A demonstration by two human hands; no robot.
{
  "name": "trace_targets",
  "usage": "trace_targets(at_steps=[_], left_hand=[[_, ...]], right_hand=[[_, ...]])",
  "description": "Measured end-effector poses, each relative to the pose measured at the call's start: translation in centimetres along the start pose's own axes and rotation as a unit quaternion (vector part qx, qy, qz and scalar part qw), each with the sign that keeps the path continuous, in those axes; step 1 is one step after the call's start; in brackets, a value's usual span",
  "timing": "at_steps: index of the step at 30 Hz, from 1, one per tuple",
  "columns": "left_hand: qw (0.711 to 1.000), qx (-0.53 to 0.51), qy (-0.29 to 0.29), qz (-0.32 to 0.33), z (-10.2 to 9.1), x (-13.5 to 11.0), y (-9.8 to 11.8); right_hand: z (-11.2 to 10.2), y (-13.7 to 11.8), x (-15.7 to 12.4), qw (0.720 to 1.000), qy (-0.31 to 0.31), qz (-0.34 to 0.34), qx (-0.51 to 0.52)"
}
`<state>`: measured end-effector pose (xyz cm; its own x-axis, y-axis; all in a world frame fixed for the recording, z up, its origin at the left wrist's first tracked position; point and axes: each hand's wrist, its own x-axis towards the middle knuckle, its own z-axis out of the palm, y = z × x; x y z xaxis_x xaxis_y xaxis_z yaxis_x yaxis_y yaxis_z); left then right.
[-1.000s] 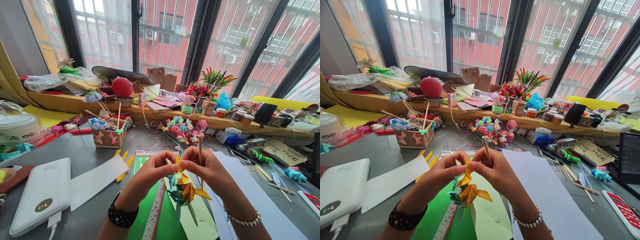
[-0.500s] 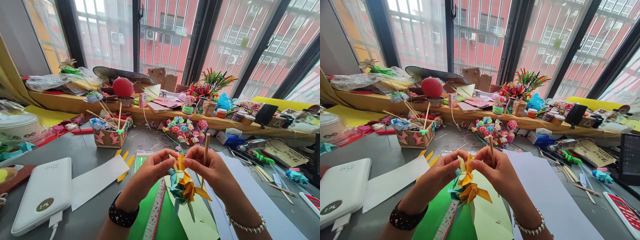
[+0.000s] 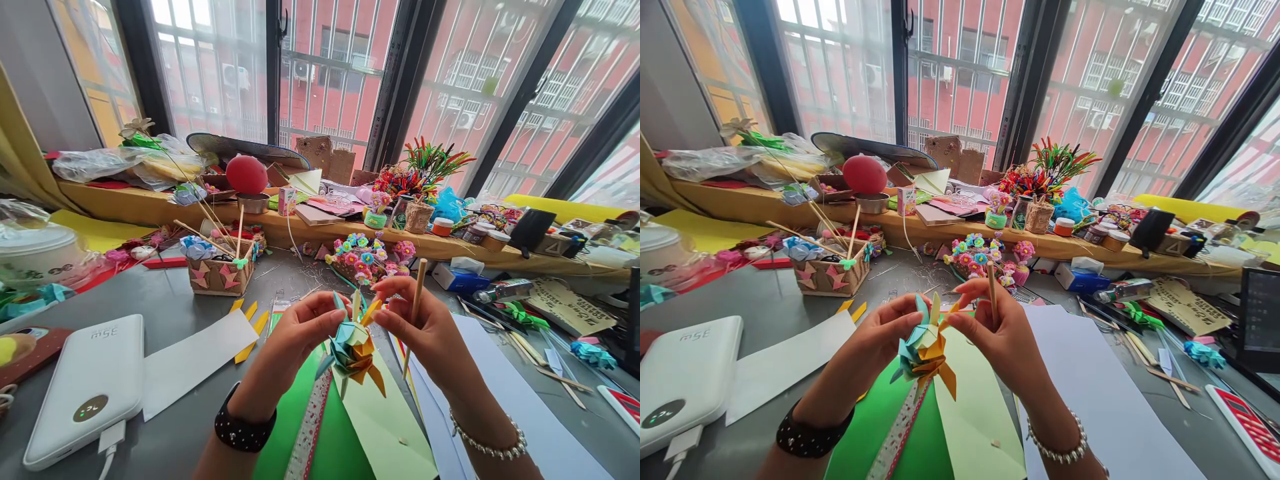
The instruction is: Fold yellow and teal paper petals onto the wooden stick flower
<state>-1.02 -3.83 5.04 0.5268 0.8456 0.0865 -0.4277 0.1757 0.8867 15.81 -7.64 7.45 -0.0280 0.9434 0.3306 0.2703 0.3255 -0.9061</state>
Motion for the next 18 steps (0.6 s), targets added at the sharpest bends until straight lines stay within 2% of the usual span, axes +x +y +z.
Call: trace_targets(at_steps=[4, 6, 9, 11, 15, 18], left_hand=[[1.0, -0.011, 0.013, -0.001, -0.15, 0.02, -0.08], [0.999, -0.034, 0.03, 0.008, -0.23, 0.1, -0.1], [0.998, -0.062, -0.003, 0.029, -0.12, 0.24, -0.12], [0.997, -0.067, -0.017, 0.036, 0.08, 0.27, -0.14], [0.996, -0.062, 0.024, 0.051, 0.34, 0.08, -0.02], [0.996, -0.06, 0.023, 0.054, 0.17, -0.06, 0.2]], right_hand=[[-0.09, 0.05, -0.14, 0.998, 0.001, -0.03, -0.049], [0.01, 0.12, -0.15, 0.996, 0.05, -0.061, -0.043], [0.27, 0.1, -0.11, 0.982, 0.143, -0.12, -0.027], [0.42, 0.01, -0.1, 0.973, 0.17, -0.153, -0.04], [0.39, 0.04, -0.1, 0.977, 0.112, -0.17, -0.058], [0.08, 0.31, -0.07, 0.983, 0.068, -0.17, -0.012]])
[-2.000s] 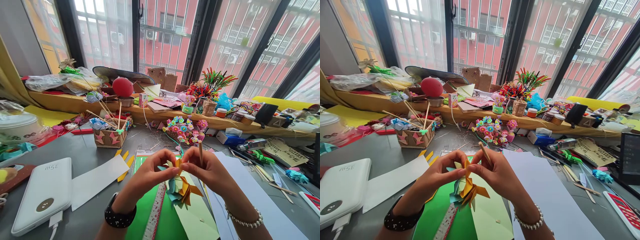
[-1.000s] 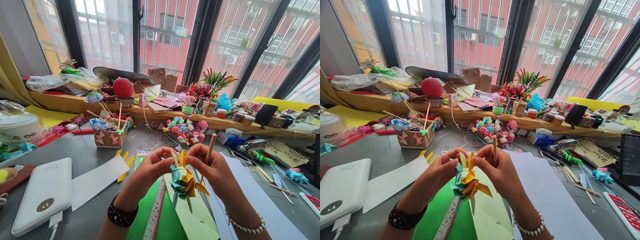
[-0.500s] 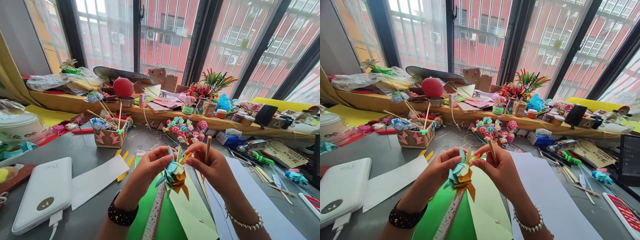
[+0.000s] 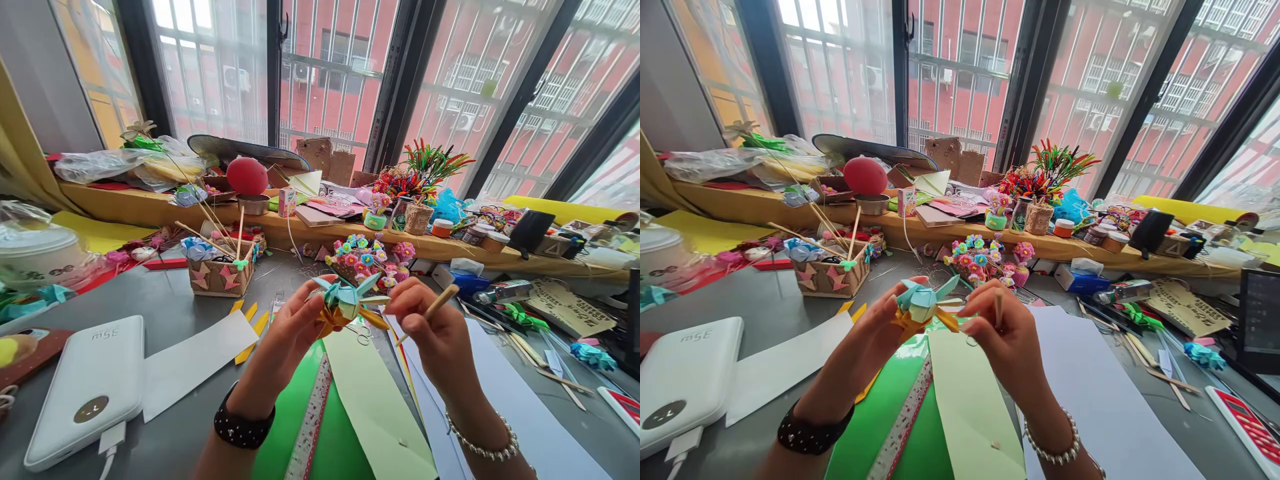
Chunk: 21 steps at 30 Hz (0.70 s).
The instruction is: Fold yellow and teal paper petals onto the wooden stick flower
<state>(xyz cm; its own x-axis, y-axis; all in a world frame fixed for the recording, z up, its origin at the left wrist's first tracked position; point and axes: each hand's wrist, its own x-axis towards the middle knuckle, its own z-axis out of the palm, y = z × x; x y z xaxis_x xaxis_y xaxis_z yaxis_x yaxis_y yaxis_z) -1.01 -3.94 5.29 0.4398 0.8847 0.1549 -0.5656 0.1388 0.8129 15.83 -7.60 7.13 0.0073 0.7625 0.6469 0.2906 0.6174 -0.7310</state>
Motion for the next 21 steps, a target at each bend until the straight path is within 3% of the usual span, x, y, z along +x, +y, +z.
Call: trace_targets(at_steps=[4, 9, 12, 15, 21], left_hand=[[0.999, 0.013, -0.035, -0.022, -0.37, 0.05, 0.21], [0.995, 0.017, -0.072, -0.067, -0.66, -0.03, 0.23], [0.995, -0.02, -0.053, -0.087, -0.77, -0.1, 0.06], [0.988, -0.046, -0.031, -0.147, -0.85, 0.01, -0.23], [0.976, -0.045, -0.022, -0.211, -0.75, 0.25, -0.48]], right_hand=[[-0.48, 0.06, 0.13, 0.998, 0.02, 0.052, -0.005], [-0.84, -0.27, 0.18, 0.996, -0.057, 0.04, -0.062], [-0.85, -0.31, -0.03, 0.996, -0.079, 0.032, -0.025], [-0.75, -0.33, -0.24, 0.995, -0.103, 0.006, 0.003], [-0.56, -0.34, -0.41, 0.993, -0.116, -0.013, 0.015]])
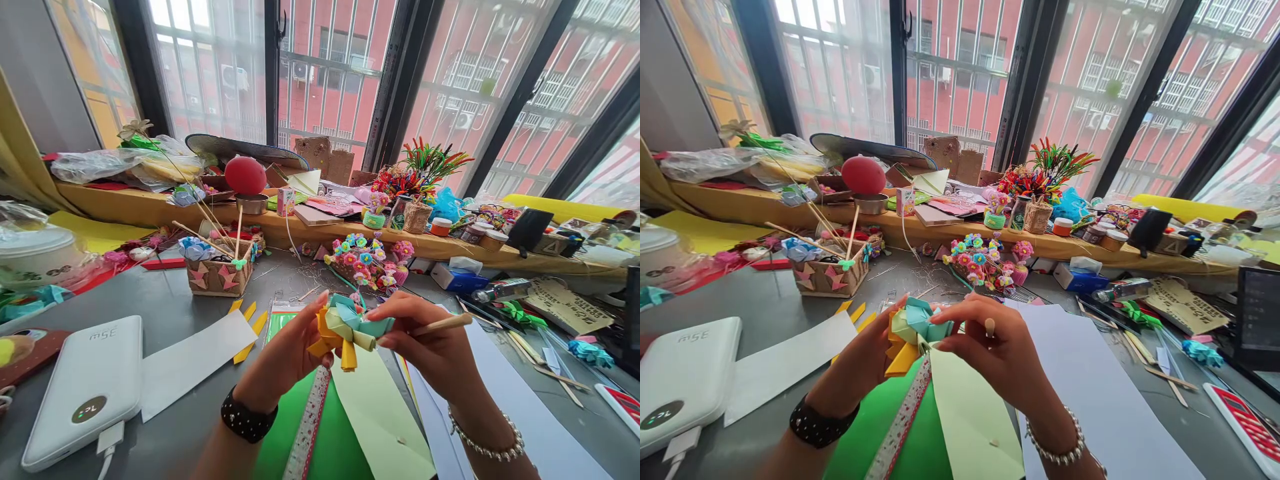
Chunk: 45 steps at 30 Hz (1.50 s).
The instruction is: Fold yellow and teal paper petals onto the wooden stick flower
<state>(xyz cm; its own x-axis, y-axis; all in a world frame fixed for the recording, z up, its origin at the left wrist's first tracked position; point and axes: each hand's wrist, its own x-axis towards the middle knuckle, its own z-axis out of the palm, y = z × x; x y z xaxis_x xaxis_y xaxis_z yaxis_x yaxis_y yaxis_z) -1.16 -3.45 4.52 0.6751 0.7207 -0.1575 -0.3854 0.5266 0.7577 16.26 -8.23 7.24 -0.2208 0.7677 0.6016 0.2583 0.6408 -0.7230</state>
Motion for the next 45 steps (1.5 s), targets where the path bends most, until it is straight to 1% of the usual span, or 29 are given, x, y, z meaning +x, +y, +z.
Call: trace_targets(at_steps=[5, 8, 10, 11, 12, 13, 14, 15, 16, 17, 18, 19, 20, 21, 22, 23, 24, 26, 29, 31, 36, 41, 45], left_hand=[[0.999, -0.007, -0.024, 0.041, 0.1, 0.1, -0.3], [0.998, 0.018, -0.049, 0.026, 0.2, 0.4, -0.5], [0.997, 0.049, -0.051, 0.017, 0.2, 0.6, -0.6], [0.997, 0.071, -0.038, 0.022, 0.2, 0.7, -0.6], [0.994, 0.1, -0.013, 0.041, 0.3, 0.7, -0.6], [0.987, 0.139, 0.028, 0.076, 0.3, 0.8, -0.6], [0.971, 0.187, 0.081, 0.129, 0.3, 0.7, -0.6], [0.94, 0.243, 0.139, 0.196, 0.4, 0.6, -0.6], [0.891, 0.304, 0.197, 0.273, 0.6, 0.5, -0.6], [0.832, 0.367, 0.242, 0.339, 0.9, 0.3, -0.7], [0.769, 0.418, 0.266, 0.402, 1.2, 0.1, -0.9], [0.708, 0.463, 0.272, 0.458, 1.5, -0.1, -1.1], [0.65, 0.505, 0.256, 0.506, 1.9, -0.2, -1.3], [0.6, 0.541, 0.232, 0.541, 2.2, -0.3, -1.6], [0.558, 0.567, 0.224, 0.563, 2.4, -0.4, -1.9], [0.526, 0.583, 0.222, 0.579, 2.6, -0.3, -2.2], [0.503, 0.59, 0.229, 0.588, 2.7, -0.2, -2.4], [0.474, 0.599, 0.241, 0.599, 2.8, 0.0, -2.7], [0.449, 0.601, 0.254, 0.611, 2.7, 0.2, -2.9], [0.444, 0.605, 0.253, 0.611, 2.7, 0.4, -2.9], [0.447, 0.6, 0.282, 0.6, 2.5, 0.5, -2.9], [0.449, 0.606, 0.294, 0.587, 2.3, 0.4, -3.0], [0.459, 0.608, 0.304, 0.572, 2.3, 0.3, -3.0]], right_hand=[[0.2, -0.1, -0.1, 0.999, 0.026, 0.028, 0.016], [0.3, -0.3, 0.0, 0.998, 0.046, 0.049, 0.015], [0.3, -0.3, 0.0, 0.996, 0.062, 0.057, 0.016], [0.3, -0.4, 0.0, 0.995, 0.073, 0.063, 0.016], [0.4, -0.3, 0.1, 0.994, 0.086, 0.071, 0.013], [0.4, -0.3, 0.1, 0.992, 0.101, 0.08, 0.008], [0.4, -0.3, 0.1, 0.989, 0.115, 0.091, -0.001], [0.4, -0.2, 0.2, 0.987, 0.127, 0.101, -0.012], [0.5, -0.1, 0.2, 0.984, 0.139, 0.111, -0.023], [0.5, 0.0, 0.2, 0.981, 0.149, 0.117, -0.033], [0.6, 0.0, 0.2, 0.979, 0.158, 0.12, -0.04], [0.7, 0.1, 0.2, 0.978, 0.166, 0.12, -0.046], [0.8, 0.2, 0.2, 0.977, 0.172, 0.116, -0.049], [1.0, 0.3, 0.2, 0.976, 0.175, 0.113, -0.055], [1.1, 0.3, 0.2, 0.977, 0.175, 0.108, -0.061], [1.3, 0.4, 0.1, 0.977, 0.173, 0.104, -0.068], [1.4, 0.3, 0.1, 0.977, 0.169, 0.1, -0.077], [1.7, 0.3, 0.0, 0.978, 0.163, 0.095, -0.092], [1.9, 0.2, 0.0, 0.975, 0.165, 0.104, -0.102], [1.9, 0.2, 0.0, 0.975, 0.159, 0.116, -0.1], [1.7, 0.1, 0.3, 0.977, 0.119, 0.143, -0.101], [1.7, -0.4, 0.5, 0.972, 0.116, 0.144, -0.148], [1.7, -0.5, 0.4, 0.969, 0.114, 0.148, -0.161]])
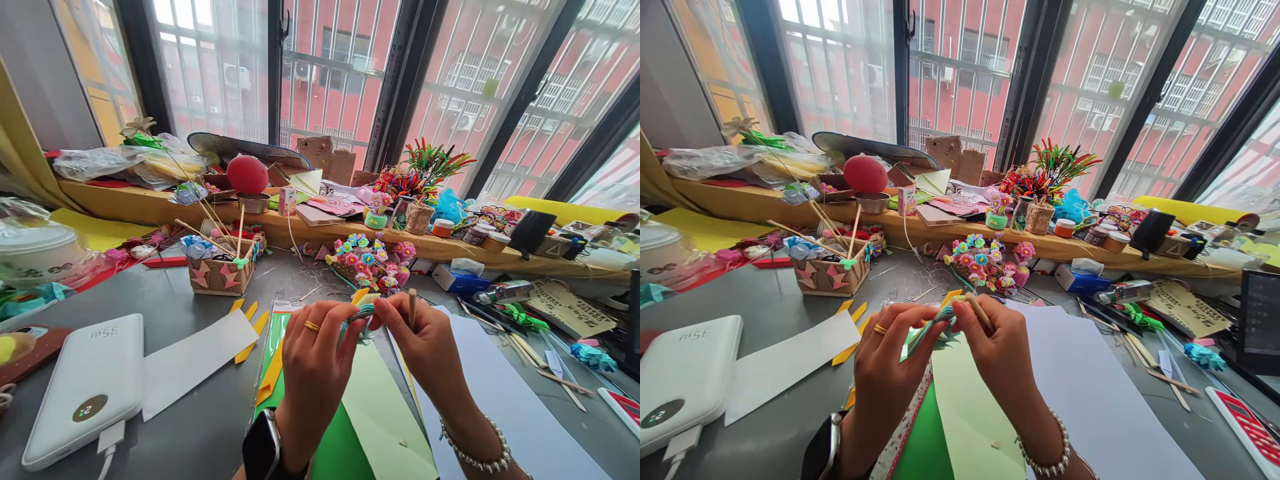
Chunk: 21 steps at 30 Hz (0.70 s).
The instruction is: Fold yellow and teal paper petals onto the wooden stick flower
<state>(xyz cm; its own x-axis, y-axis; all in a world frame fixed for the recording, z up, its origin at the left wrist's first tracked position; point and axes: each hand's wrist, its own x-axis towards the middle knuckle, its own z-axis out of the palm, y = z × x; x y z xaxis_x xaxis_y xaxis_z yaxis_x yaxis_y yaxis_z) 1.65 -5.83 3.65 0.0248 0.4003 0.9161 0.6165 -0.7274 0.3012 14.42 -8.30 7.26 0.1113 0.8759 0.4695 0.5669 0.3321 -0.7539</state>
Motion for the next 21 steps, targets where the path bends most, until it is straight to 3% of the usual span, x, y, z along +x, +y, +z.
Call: trace_targets(at_steps=[9, 21], left_hand=[[1.0, 0.001, 0.005, 0.016, 0.09, 0.05, 0.11], [0.999, -0.003, -0.029, -0.024, 0.26, 0.05, -0.07]], right_hand=[[0.08, -0.02, 0.07, 1.0, 0.011, 0.005, -0.012], [0.54, 0.07, 0.02, 0.999, 0.018, -0.031, -0.031]])
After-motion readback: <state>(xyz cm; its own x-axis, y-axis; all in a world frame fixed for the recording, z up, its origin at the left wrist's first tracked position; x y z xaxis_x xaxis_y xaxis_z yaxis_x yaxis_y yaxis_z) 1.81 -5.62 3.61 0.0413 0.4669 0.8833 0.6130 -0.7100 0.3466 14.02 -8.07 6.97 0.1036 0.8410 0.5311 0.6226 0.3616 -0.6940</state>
